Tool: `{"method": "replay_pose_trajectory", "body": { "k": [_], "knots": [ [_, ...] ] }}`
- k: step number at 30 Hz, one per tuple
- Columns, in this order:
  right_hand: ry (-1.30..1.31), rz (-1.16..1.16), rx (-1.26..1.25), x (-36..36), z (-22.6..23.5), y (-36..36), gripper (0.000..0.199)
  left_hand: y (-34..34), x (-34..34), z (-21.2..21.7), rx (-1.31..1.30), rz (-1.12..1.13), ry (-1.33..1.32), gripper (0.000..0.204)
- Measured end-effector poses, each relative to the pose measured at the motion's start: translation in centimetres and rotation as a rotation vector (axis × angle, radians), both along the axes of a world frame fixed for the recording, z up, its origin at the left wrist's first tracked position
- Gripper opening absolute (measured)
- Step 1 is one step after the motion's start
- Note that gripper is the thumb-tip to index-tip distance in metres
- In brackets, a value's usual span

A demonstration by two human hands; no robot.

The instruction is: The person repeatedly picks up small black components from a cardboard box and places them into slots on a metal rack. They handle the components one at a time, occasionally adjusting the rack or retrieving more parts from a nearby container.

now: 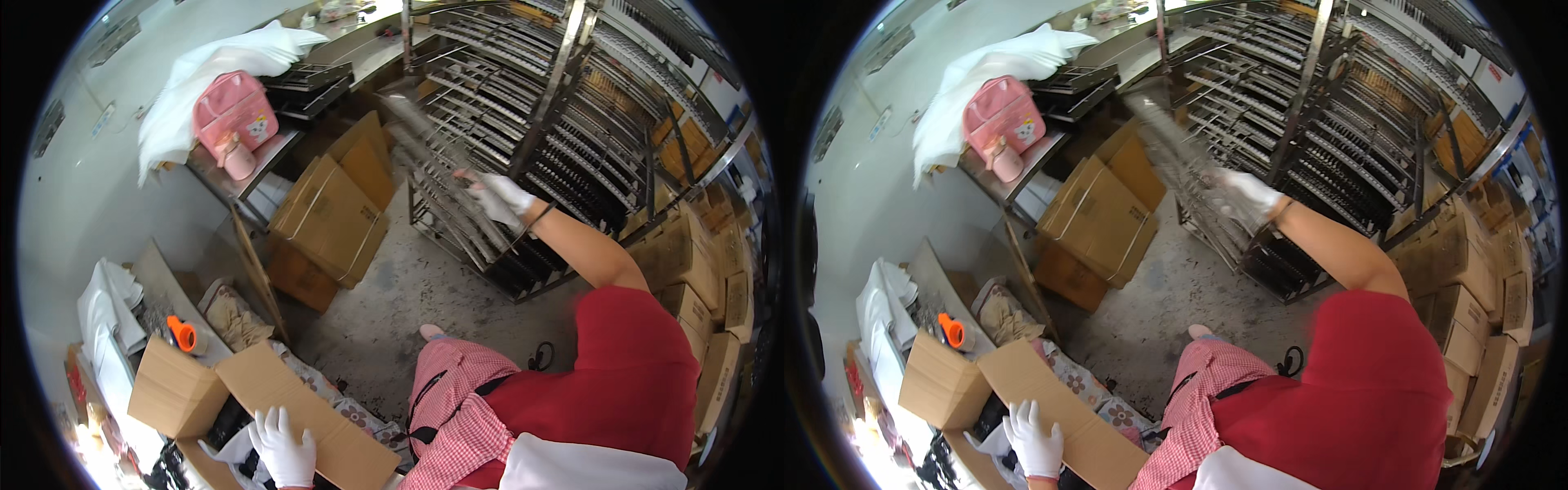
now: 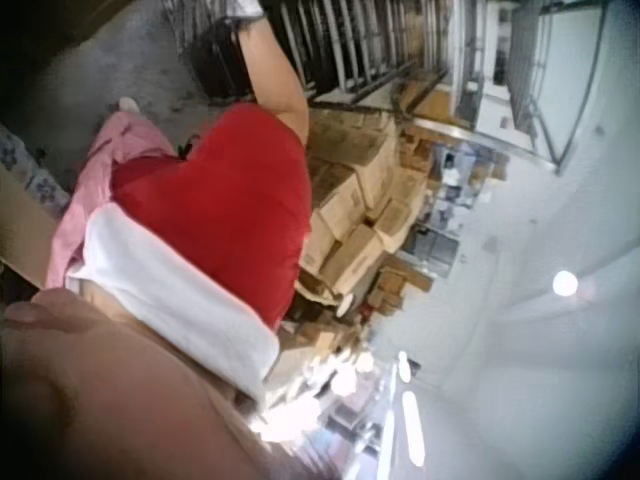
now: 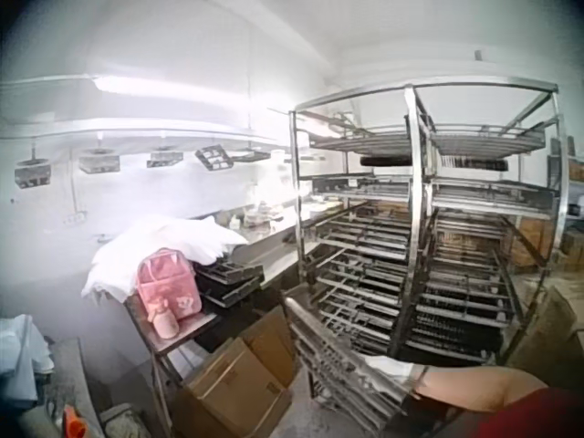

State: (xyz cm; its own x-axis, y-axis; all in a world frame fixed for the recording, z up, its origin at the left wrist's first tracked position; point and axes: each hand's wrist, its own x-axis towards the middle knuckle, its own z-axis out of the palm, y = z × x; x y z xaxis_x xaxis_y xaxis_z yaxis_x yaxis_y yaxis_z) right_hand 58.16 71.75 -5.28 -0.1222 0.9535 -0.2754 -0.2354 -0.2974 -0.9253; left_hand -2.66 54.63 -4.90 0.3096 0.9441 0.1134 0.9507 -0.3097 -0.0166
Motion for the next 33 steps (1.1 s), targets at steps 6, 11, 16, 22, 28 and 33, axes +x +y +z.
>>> {"method": "replay_pose_trajectory", "body": {
  "k": [6,11,16,22,28,33],
  "knots": [
    [0.375,-0.308,-0.302,12.2,2.8,-12.6,0.04,2.2,0.7,1.0,0.077,0.011,0.024,0.031],
    [-0.515,-0.349,-0.145,6.0,10.0,-18.9,0.067,7.0,0.9,-0.8,-0.003,0.03,-0.092,0.027],
    [-1.443,-0.344,0.042,3.3,18.7,-21.0,0.062,7.8,1.8,0.3,-0.113,0.119,-0.014,0.03],
    [-1.664,-0.211,0.099,12.9,25.5,-19.1,0.05,7.8,2.7,0.2,-0.111,0.109,-0.007,0.029],
    [-2.498,-0.356,0.235,23.2,24.1,-16.9,0.035,7.9,2.4,-0.9,-0.065,0.069,-0.039,0.029],
    [-2.075,-0.231,0.077,18.3,14.4,-12.5,0.037,7.0,2.5,0.9,-0.063,0.128,-0.024,0.028]
  ]
}}
